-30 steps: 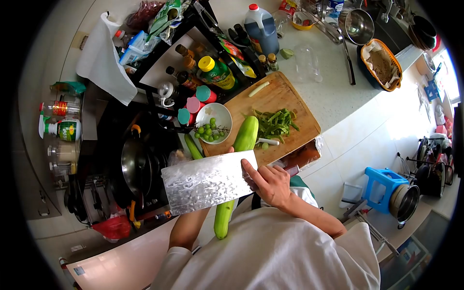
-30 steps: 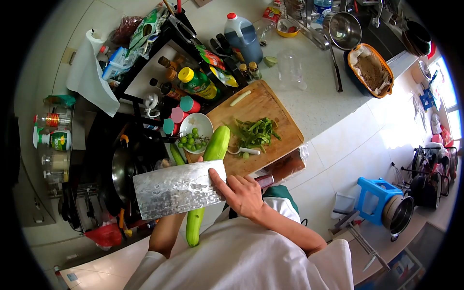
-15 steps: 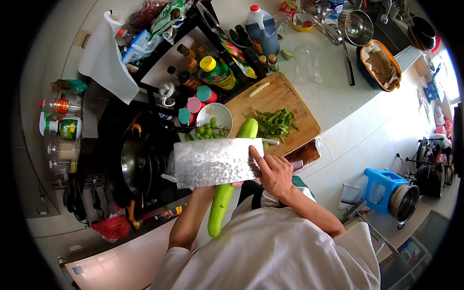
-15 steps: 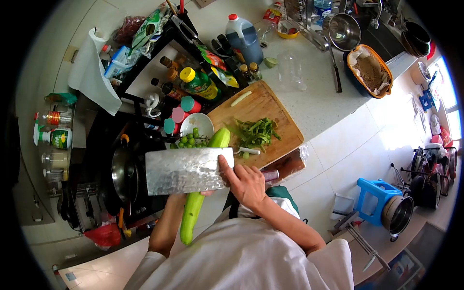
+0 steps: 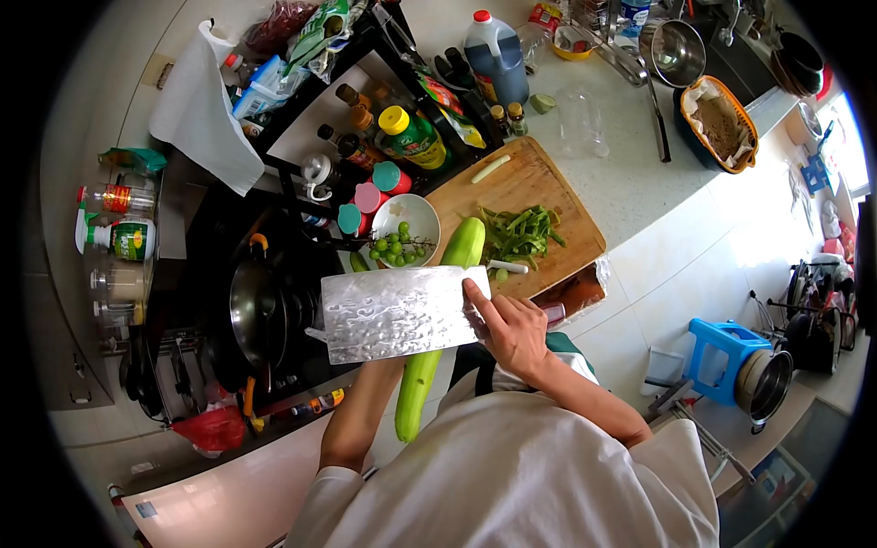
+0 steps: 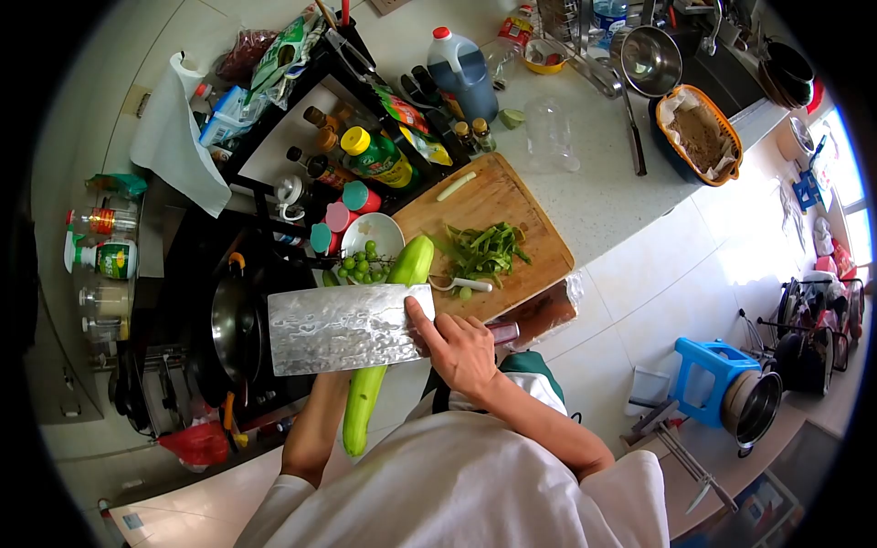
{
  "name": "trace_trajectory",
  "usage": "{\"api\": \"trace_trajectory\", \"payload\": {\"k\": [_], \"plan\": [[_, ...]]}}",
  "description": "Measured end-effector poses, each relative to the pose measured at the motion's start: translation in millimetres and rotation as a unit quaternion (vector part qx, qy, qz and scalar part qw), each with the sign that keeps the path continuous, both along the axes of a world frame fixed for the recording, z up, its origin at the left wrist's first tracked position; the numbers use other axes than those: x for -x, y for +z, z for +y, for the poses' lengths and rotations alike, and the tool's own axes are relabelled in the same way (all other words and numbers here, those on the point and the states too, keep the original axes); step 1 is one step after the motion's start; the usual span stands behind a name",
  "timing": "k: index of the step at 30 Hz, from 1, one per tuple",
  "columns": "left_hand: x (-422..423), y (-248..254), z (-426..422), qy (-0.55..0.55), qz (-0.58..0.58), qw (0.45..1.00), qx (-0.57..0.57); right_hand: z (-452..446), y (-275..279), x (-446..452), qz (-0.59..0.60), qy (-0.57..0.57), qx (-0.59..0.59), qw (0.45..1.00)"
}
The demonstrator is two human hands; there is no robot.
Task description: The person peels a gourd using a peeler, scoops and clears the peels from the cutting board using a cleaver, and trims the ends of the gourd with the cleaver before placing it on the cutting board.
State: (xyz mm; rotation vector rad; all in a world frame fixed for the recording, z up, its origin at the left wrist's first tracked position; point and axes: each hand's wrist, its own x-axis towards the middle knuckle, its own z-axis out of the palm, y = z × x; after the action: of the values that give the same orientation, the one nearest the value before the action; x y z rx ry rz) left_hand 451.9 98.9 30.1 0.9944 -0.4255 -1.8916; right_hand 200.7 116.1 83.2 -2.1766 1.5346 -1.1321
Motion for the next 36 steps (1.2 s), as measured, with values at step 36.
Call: {"api": "trace_trajectory", "payload": {"k": [36], "plan": [[56,91,-19,-0.156,-0.119,0.977,-0.088,2,-24,24,0.006,-0.046,-0.044,0.998]]}}
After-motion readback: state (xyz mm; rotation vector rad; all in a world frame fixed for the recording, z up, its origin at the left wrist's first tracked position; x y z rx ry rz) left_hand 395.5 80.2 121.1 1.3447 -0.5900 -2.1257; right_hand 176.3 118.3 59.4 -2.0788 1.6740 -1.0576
